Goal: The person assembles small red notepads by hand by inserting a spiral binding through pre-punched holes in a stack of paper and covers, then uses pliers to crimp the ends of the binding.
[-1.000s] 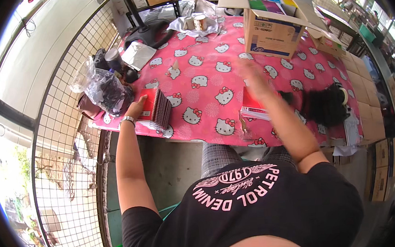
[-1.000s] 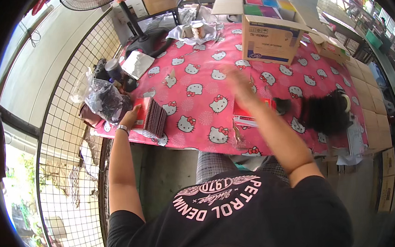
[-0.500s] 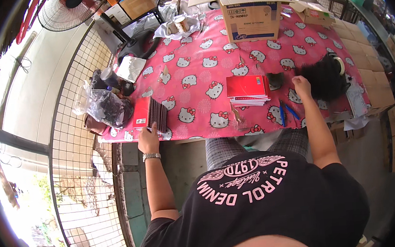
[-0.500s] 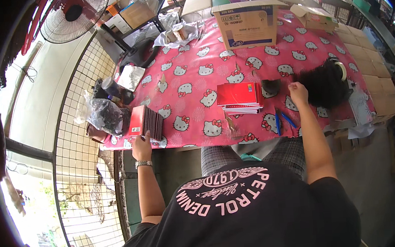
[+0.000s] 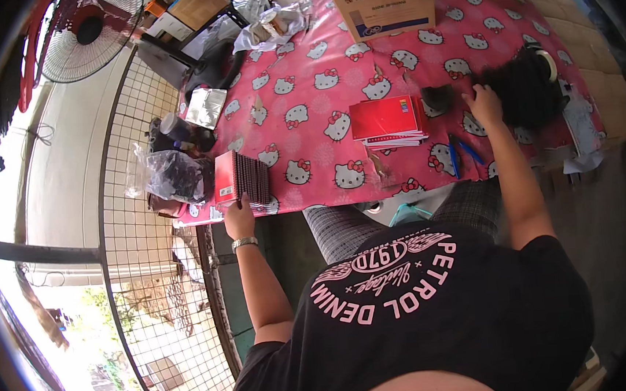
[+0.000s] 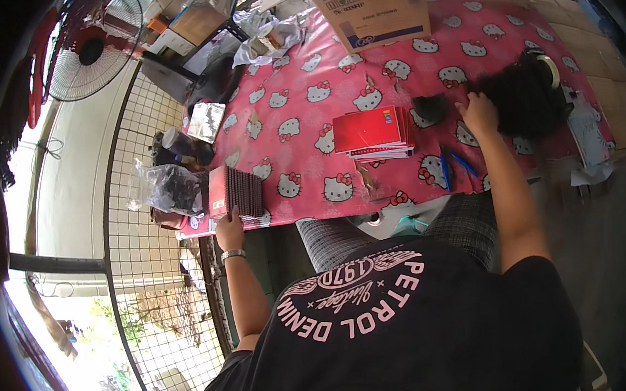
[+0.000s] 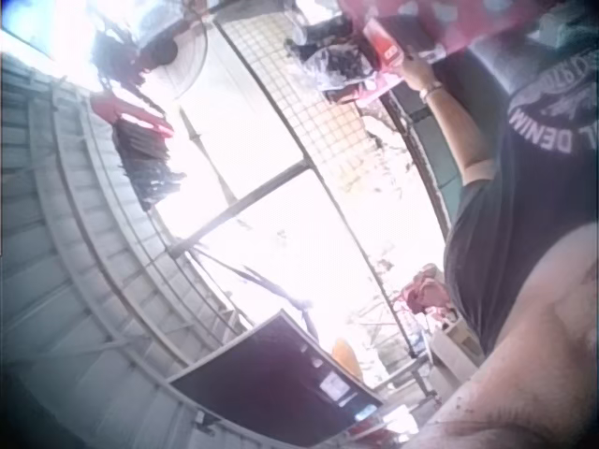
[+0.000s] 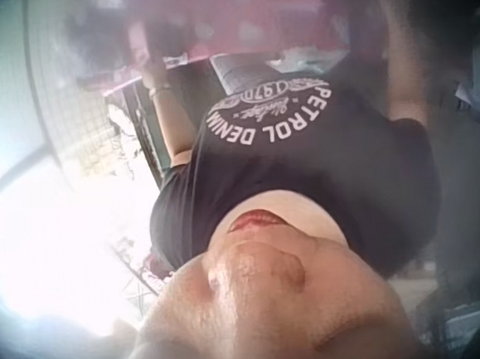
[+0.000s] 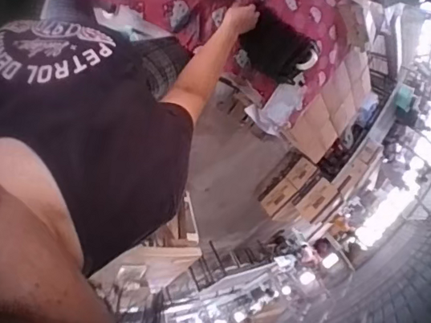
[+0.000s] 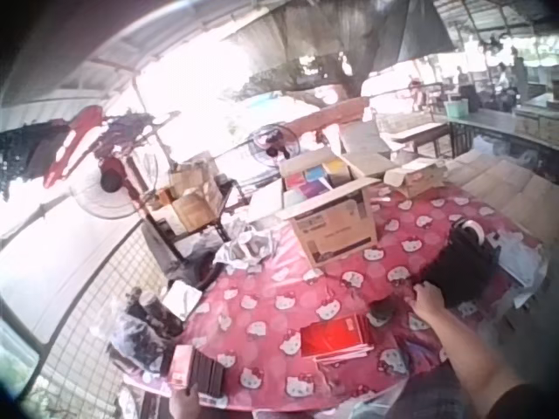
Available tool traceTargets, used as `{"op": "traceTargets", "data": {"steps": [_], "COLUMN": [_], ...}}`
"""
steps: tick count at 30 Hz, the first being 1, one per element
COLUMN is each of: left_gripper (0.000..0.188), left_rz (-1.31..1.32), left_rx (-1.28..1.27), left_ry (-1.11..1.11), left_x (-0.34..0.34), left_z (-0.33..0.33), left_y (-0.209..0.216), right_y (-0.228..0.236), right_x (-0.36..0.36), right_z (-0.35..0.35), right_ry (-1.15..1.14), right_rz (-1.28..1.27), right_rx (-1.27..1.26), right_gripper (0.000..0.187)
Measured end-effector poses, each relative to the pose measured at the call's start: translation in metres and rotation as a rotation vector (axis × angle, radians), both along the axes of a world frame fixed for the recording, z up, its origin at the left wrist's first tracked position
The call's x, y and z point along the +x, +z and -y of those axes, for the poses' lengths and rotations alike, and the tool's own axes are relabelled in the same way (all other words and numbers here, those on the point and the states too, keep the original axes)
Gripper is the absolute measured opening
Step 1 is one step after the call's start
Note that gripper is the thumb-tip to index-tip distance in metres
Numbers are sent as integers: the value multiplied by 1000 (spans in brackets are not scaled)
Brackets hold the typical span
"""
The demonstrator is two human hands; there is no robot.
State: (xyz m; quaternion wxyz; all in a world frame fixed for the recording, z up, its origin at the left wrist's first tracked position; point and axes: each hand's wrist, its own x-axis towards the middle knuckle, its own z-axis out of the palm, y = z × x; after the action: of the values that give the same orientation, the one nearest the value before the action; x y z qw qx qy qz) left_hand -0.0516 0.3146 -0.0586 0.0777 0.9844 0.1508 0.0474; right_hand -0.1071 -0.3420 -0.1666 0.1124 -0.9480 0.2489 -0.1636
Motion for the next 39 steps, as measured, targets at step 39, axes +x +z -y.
{"op": "traceTargets", "data": {"steps": [39], "left_gripper": [42], "left_rz": [261], "left_rx": [-17], "left_ry": [-1411], "left_x": [-12], "left_z": [328], "left_y": [10], "right_y": [106], "right_x": [-4], "right_z": [-24], "right_ry": [241], "right_rz": [292], "right_rx": [443], "right_gripper": [24]}}
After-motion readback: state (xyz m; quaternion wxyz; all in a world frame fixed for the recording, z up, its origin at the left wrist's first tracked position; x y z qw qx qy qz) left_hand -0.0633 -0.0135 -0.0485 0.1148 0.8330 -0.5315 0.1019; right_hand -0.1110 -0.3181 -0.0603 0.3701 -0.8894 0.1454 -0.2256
